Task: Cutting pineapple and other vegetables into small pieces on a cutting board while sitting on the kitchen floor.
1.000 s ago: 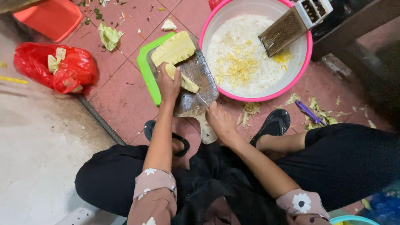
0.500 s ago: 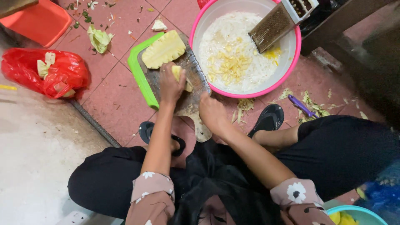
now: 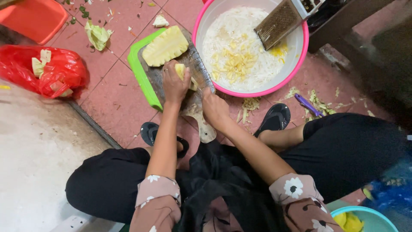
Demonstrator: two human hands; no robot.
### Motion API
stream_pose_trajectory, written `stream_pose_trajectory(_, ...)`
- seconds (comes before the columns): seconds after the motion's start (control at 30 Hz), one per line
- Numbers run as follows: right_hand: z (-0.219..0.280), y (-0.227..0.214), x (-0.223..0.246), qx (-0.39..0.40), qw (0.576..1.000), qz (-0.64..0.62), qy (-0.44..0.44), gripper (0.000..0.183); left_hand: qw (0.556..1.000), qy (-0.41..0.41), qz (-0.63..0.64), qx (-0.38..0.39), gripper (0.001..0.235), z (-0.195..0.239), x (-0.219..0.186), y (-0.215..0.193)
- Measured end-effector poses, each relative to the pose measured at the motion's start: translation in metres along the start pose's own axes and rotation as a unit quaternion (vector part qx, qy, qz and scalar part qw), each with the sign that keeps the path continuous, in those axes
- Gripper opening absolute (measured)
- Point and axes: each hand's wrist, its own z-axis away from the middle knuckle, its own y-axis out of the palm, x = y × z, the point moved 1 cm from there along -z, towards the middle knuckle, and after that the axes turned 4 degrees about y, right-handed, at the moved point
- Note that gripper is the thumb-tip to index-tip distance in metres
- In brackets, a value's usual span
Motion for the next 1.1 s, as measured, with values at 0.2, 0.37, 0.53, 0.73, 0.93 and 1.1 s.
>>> stream_pose_trajectory(0.2,-0.014,0.040,-0.028,-0.057,0.997,0.043,0.010,0.012,0.999,0.002,0.037,-0.017,0.039,-0.005,-0.006,0.013)
stream_pose_trajectory(0.37,-0.003,0.050,-0.044,-0.042,0.997,-0.059,-0.035,0.035,1.000,0.015,-0.012,-0.019,0.039,-0.022,-0.036,0.006)
stream_pose_trajectory(0.53,-0.010,0.070,-0.014,0.184,0.955,-0.227,0.053,0.038,0.999,0.028,-0.033,-0.011,0.047,-0.030,-0.020,-0.011)
stream_pose_trajectory(0.73,-0.009,0.064,0.003,0.154,0.968,-0.190,0.055,0.029,1.000,0.000,0.014,0.006,0.051,-0.020,0.001,0.002)
stream_pose_trajectory(0.93,-0.006,0.058,0.005,0.109,0.978,-0.173,0.042,0.027,0.999,-0.009,0.043,0.032,0.048,-0.015,0.008,0.013)
stream_pose_trajectory(1.1,-0.004,0.094,0.005,0.097,0.985,-0.140,0.028,0.022,0.998,-0.005,0.044,0.038,0.048,-0.009,0.006,0.010)
